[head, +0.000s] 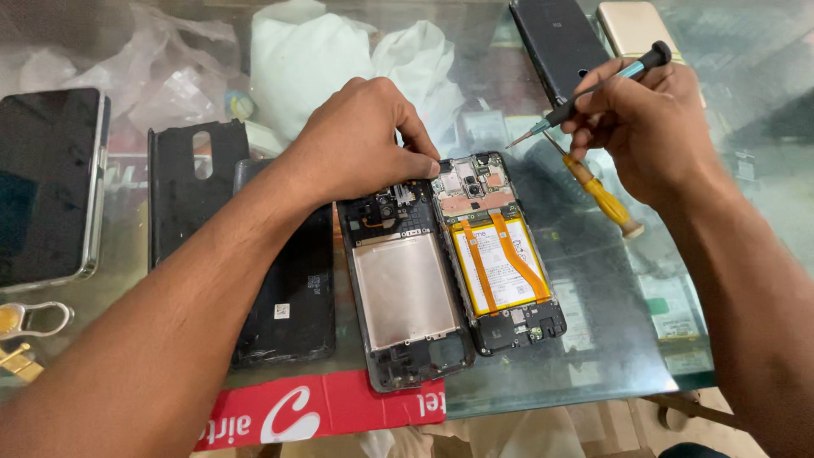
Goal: The person removes the back cover of a smartphone, then uses screwdrivers to remove screws and separate the internal components. The person detaches the motherboard and places it on the table.
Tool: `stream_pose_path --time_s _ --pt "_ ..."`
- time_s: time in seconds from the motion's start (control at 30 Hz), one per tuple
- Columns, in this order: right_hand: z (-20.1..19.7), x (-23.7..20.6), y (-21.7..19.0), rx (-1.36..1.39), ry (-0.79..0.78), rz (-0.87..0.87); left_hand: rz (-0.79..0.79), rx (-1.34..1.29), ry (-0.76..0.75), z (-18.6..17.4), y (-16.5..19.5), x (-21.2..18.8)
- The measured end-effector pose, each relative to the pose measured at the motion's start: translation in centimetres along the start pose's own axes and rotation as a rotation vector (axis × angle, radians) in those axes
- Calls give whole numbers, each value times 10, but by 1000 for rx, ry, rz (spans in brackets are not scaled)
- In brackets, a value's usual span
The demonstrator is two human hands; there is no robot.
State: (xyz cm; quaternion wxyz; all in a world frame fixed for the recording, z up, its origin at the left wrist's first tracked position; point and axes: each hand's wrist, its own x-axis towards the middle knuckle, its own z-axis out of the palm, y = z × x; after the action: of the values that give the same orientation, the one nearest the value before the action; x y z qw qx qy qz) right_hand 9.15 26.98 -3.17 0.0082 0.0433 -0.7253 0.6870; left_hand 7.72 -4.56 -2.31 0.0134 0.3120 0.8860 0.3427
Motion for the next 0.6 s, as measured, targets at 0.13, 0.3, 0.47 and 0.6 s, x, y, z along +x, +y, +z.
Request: stream_pose_path --time_s 0.13,0.3,0.47,0.6 --pt "-3 1 6 60 -4 42 -32 15 -5 1 0 1" --pt "5 -2 1 34 -29 47 6 4 0 0 0 0" --pt "8 -4 -2 -3 -34 42 -16 12 0 1 0 0" --pt "9 -4 -2 -9 -41 40 -23 8 -4 1 1 0"
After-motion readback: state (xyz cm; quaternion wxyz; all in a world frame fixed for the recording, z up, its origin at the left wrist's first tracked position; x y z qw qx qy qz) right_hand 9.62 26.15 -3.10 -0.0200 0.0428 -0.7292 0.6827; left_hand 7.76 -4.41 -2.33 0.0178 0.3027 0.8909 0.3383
